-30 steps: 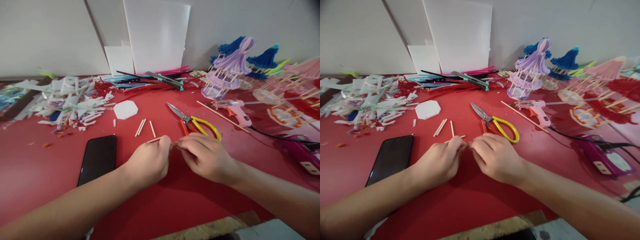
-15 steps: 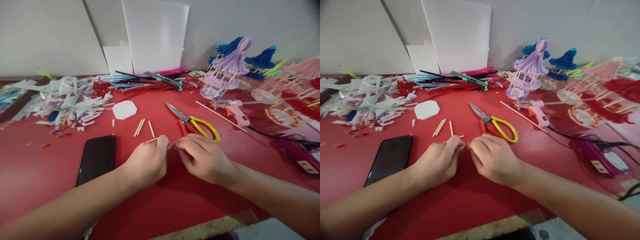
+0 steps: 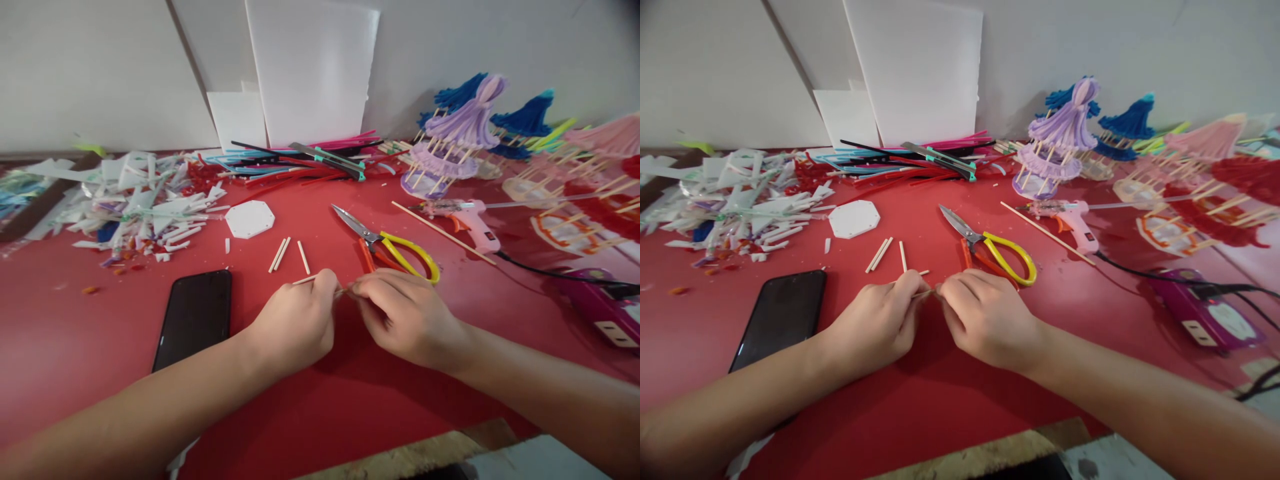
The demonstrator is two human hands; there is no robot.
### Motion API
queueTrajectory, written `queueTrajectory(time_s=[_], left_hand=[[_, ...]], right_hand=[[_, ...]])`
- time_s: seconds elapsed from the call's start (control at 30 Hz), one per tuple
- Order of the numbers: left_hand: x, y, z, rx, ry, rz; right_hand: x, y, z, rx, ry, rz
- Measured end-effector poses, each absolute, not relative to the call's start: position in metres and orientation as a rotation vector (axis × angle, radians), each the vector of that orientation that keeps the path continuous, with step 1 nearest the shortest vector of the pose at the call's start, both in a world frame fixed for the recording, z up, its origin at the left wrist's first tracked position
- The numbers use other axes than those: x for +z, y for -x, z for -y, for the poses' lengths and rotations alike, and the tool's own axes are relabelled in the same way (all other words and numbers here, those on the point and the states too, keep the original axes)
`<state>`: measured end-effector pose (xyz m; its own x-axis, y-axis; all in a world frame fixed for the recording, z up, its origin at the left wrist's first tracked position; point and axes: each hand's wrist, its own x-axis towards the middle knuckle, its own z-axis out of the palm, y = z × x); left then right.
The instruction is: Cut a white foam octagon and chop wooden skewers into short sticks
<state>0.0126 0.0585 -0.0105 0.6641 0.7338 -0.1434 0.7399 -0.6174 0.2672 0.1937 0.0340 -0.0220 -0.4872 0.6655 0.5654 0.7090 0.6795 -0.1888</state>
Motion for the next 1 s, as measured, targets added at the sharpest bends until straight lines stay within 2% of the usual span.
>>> queueTrajectory(time_s=[0.67,1.0], left_hand=[[-0.0076,-0.0145,-0.0586,-0.087,-2.552,-1.233],[-0.0123,-0.0176,-0.0562,0.052,-2.555,-1.278]], right_hand=[[-0.0249,-0.1932,-0.0348,-0.049,1.033,2.253],[-0.0249,-0.1915,-0.0348,-0.049,1.088,2.24]])
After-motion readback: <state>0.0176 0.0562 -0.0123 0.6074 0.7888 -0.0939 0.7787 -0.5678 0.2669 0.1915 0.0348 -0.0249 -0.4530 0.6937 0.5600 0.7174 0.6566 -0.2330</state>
